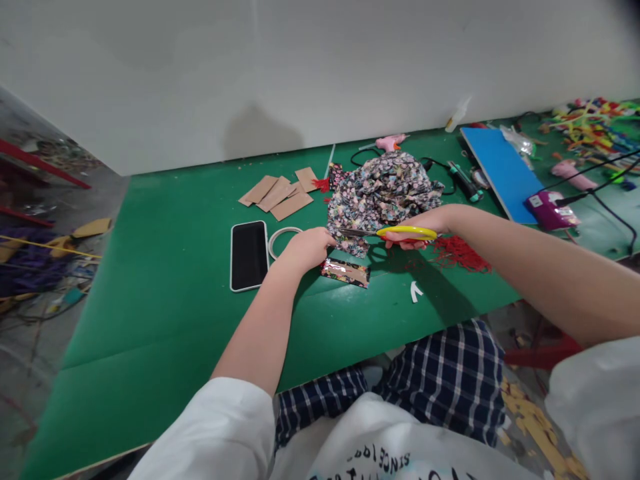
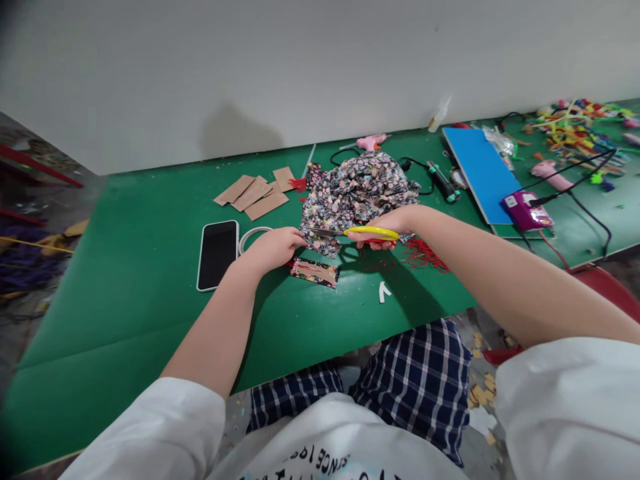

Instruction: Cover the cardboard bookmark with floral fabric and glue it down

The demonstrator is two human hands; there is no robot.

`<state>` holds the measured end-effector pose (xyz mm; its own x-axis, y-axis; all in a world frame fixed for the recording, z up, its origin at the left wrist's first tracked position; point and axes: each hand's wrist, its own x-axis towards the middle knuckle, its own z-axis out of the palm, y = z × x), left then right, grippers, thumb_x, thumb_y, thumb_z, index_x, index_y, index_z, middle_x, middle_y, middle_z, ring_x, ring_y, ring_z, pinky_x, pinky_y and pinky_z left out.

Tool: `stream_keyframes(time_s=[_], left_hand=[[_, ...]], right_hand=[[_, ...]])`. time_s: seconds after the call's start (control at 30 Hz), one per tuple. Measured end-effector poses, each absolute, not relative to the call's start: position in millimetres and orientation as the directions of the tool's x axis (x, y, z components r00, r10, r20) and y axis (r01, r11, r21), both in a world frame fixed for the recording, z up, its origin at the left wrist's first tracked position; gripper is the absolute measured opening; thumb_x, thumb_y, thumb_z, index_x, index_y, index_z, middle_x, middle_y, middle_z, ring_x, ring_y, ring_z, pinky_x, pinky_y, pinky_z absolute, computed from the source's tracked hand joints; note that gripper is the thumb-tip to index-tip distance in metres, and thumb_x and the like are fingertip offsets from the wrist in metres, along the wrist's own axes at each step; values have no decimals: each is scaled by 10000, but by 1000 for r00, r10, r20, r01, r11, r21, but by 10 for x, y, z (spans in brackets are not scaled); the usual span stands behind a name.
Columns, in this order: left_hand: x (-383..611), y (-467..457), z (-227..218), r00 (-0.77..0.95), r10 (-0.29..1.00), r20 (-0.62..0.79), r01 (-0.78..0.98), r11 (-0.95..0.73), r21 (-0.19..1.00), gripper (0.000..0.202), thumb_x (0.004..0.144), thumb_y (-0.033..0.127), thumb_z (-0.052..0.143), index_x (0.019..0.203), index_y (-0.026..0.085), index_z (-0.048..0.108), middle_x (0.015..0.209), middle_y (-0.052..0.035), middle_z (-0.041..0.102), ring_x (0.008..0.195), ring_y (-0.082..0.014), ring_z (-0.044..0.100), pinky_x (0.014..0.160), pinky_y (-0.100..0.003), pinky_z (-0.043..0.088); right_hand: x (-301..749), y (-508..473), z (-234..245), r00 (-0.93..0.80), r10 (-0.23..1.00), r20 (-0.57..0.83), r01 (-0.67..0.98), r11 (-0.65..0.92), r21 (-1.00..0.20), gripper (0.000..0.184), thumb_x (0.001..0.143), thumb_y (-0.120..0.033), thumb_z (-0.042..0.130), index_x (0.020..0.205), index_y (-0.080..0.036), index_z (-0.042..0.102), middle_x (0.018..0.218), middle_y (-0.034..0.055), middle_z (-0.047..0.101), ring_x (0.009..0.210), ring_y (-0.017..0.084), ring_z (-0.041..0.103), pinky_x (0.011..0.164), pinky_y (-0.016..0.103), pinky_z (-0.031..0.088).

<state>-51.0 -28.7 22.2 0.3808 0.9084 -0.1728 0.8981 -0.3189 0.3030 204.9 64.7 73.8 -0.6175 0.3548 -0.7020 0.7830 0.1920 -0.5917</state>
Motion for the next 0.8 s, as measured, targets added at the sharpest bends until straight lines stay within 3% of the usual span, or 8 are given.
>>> stream_keyframes(time_s=[0.1,0.3,0.47,0.57,0.7,0.8], left_hand=[[-520,-282,204,396,902,-171,889,-330,318,395,814,124,378,1073,194,667,1229,-59,586,1007,-206,598,813,-273,479],[-560,-283,238,357,928,-107,882,-298,365,355,847,159,375,1035,210,672,1182,-48,595,1023,-203,584,850,-295,467],[-672,-266,297,43,999,19,876,-47,480,271,841,197,435,1017,231,639,1091,-49,639,1017,-228,584,856,-345,453],[-686,-265,295,-111,994,-8,827,97,553,228,844,320,495,1039,240,583,1059,-59,653,946,-244,611,786,-353,469],[-612,-271,249,-170,984,-42,741,156,653,325,809,453,562,1054,242,531,1126,-75,627,855,-230,631,751,-352,470],[-557,-271,204,-137,989,-64,657,139,741,517,812,413,584,1267,268,387,1300,-98,521,651,-146,615,717,-345,480]], right_hand=[[1999,679,684,-569,243,-786,821,117,-558,540,788,-636,476,962,-135,579,567,-23,471,415,65,391,411,223,342],[1938,673,630,-595,222,-772,798,51,-600,473,823,-604,453,907,-148,547,526,-52,408,384,44,335,387,203,282],[2026,632,569,-712,253,-655,679,10,-734,483,811,-632,446,907,-168,545,588,-26,433,436,59,354,396,207,300],[2077,607,532,-774,270,-572,605,49,-795,489,824,-636,412,923,-173,534,610,-18,440,457,65,369,410,207,323],[2087,560,540,-779,280,-561,594,47,-803,504,821,-643,406,953,-170,519,600,-27,423,460,65,360,408,199,325],[2086,528,558,-762,270,-589,611,-4,-792,518,824,-638,407,1000,-164,514,637,-23,436,465,54,357,413,187,327]])
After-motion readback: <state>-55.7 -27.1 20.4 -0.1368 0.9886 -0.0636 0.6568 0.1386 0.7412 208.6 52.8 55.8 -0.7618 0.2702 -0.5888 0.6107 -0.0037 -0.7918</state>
